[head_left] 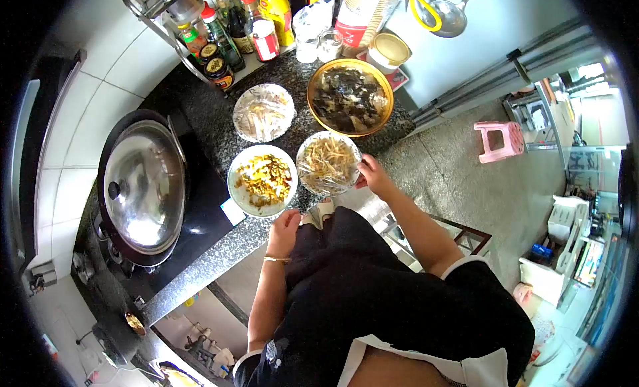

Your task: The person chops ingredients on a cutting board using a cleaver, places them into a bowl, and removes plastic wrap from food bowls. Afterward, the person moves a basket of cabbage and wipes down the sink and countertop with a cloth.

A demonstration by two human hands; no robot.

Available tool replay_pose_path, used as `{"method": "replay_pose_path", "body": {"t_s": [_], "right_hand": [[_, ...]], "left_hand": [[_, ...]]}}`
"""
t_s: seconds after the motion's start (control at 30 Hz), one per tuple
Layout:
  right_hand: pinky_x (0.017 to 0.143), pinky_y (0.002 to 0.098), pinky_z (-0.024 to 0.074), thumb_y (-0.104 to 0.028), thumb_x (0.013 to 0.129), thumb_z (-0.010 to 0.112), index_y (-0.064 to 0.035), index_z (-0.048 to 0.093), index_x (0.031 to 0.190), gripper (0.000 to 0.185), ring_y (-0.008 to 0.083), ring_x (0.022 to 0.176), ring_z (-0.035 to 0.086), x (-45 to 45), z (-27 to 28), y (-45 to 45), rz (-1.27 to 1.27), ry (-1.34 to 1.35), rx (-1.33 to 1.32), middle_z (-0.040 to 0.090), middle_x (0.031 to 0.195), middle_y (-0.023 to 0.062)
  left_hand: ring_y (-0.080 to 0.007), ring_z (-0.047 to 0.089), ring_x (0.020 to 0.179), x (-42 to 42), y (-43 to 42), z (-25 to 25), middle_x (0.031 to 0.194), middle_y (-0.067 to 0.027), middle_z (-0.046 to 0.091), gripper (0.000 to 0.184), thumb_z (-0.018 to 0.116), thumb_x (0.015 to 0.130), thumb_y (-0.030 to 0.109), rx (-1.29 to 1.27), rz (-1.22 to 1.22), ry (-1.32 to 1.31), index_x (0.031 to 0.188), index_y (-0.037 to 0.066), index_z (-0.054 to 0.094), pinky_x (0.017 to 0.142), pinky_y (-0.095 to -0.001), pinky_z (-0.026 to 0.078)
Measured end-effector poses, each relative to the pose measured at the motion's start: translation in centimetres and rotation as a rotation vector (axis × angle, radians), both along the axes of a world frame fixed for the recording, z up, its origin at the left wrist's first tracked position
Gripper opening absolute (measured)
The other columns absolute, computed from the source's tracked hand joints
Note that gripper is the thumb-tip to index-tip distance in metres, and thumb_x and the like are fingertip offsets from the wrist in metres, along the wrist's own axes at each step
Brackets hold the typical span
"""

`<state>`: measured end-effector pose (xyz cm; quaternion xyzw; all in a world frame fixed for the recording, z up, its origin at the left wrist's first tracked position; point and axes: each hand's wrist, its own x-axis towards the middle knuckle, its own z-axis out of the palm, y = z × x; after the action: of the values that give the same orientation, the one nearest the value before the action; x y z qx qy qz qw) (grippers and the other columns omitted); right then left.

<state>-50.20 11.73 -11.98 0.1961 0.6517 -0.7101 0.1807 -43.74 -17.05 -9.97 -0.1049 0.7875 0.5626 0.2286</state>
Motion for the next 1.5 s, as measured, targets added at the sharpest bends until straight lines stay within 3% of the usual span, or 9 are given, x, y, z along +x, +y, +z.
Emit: {"method": "replay_pose_path", "body": {"t_s": [0.3, 0.57, 0.73, 1.03, 1.1, 1.17, 1.23, 1.37, 1.5], "right_hand": [[0.051, 0.0318, 0.0528, -0.013, 0.088, 0.047, 0.0007, 0.039, 0.112, 0.029, 0.0187, 0.057, 0.061, 0.9, 0.7, -0.3, 0.122, -0.023, 0.075, 0.059, 0.075, 0.0136], [0.051, 0.0345, 0.0553, -0.004, 0.086, 0.046, -0.0041, 0.015, 0.127, 0.052, 0.0256, 0.062, 0.062, -1.0, 2.1, 0.0, 0.342, -0.286, -0.11, 0.054, 0.099, 0.0253], [0.057, 0.0375, 0.0576, -0.006, 0.087, 0.047, -0.0049, 0.015, 0.132, 0.056, 0.0315, 0.069, 0.065, -1.0, 1.7, 2.9, 0.546, -0.338, -0.222, 0.057, 0.097, 0.0273], [0.061, 0.0346, 0.0573, -0.003, 0.085, 0.042, -0.0035, 0.015, 0.135, 0.056, 0.0297, 0.074, 0.064, -4.5, 4.4, 4.7, 0.804, -0.314, -0.236, 0.052, 0.11, 0.0252], [0.08, 0.0344, 0.0526, -0.003, 0.084, 0.045, 0.0013, 0.019, 0.134, 0.057, 0.031, 0.096, 0.058, -5.3, 4.7, 4.1, 0.963, 0.076, 0.131, 0.047, 0.118, 0.0242], [0.1, 0.0369, 0.0348, -0.005, 0.083, 0.049, 0.0042, 0.02, 0.135, 0.06, 0.0312, 0.119, 0.041, -6.8, 6.3, 4.2, 1.101, -0.055, 0.013, 0.037, 0.13, 0.0265], [0.084, 0.0344, 0.047, -0.006, 0.084, 0.05, 0.0027, 0.027, 0.13, 0.052, 0.0277, 0.1, 0.054, -6.8, 5.8, 4.0, 1.134, 0.141, 0.137, 0.049, 0.117, 0.023], [0.051, 0.0286, 0.049, -0.007, 0.086, 0.049, -0.0047, 0.023, 0.135, 0.055, 0.0159, 0.059, 0.058, -7.9, 7.0, 4.2, 1.203, 0.008, 0.103, 0.057, 0.089, 0.0149], [0.05, 0.0286, 0.0512, -0.007, 0.086, 0.048, -0.0087, 0.025, 0.134, 0.053, 0.0165, 0.058, 0.06, -8.1, 7.6, 4.7, 1.153, -0.022, 0.107, 0.058, 0.081, 0.0132]], "left_hand": [[-0.008, 0.054, 0.073, -0.6, -0.3, -2.3, 0.081, -0.0026, 0.06, 0.025, 0.054, 0.086, 0.014, 0.167, 0.22, -0.009, 0.103, -0.004, 0.059, 0.063, -0.0222, 0.045], [-0.024, 0.055, 0.095, -1.1, 5.6, -3.2, 0.102, -0.0062, 0.058, 0.032, 0.036, 0.093, 0.026, 1.028, 0.832, -0.474, 0.113, 0.005, 0.051, 0.082, -0.0413, 0.044], [-0.0326, 0.043, 0.117, -0.3, 9.4, -3.5, 0.128, -0.0155, 0.044, 0.048, 0.034, 0.092, 0.035, 1.315, 0.76, -0.272, 0.128, 0.003, 0.039, 0.099, -0.0475, 0.035], [-0.0293, 0.038, 0.122, 1.4, 13.2, 3.6, 0.134, -0.0122, 0.04, 0.051, 0.038, 0.092, 0.035, 1.316, 0.803, -0.024, 0.133, 0.005, 0.035, 0.104, -0.0468, 0.028], [-0.0296, 0.039, 0.122, 0.4, 13.4, 5.8, 0.134, -0.0121, 0.04, 0.05, 0.038, 0.092, 0.033, 1.427, 0.823, -0.126, 0.133, 0.005, 0.035, 0.103, -0.0473, 0.029], [-0.0306, 0.039, 0.121, 0.1, 13.3, 6.8, 0.134, -0.0131, 0.04, 0.049, 0.037, 0.092, 0.032, 1.443, 0.822, -0.156, 0.133, 0.004, 0.035, 0.102, -0.0485, 0.03], [-0.0317, 0.04, 0.12, 0.7, 12.2, 4.4, 0.133, -0.0148, 0.04, 0.05, 0.036, 0.092, 0.032, 1.239, 0.829, -0.217, 0.132, 0.003, 0.034, 0.101, -0.0491, 0.032], [-0.0322, 0.044, 0.116, 1.6, 10.2, 2.5, 0.129, -0.0181, 0.043, 0.043, 0.036, 0.092, 0.024, 1.274, 0.883, -0.284, 0.129, 0.001, 0.038, 0.099, -0.0501, 0.035], [-0.0239, 0.056, 0.098, -0.1, 9.3, 2.7, 0.108, -0.0124, 0.058, 0.022, 0.04, 0.091, 0.011, 1.13, 1.027, -0.134, 0.108, 0.003, 0.052, 0.088, -0.0412, 0.045]]}}
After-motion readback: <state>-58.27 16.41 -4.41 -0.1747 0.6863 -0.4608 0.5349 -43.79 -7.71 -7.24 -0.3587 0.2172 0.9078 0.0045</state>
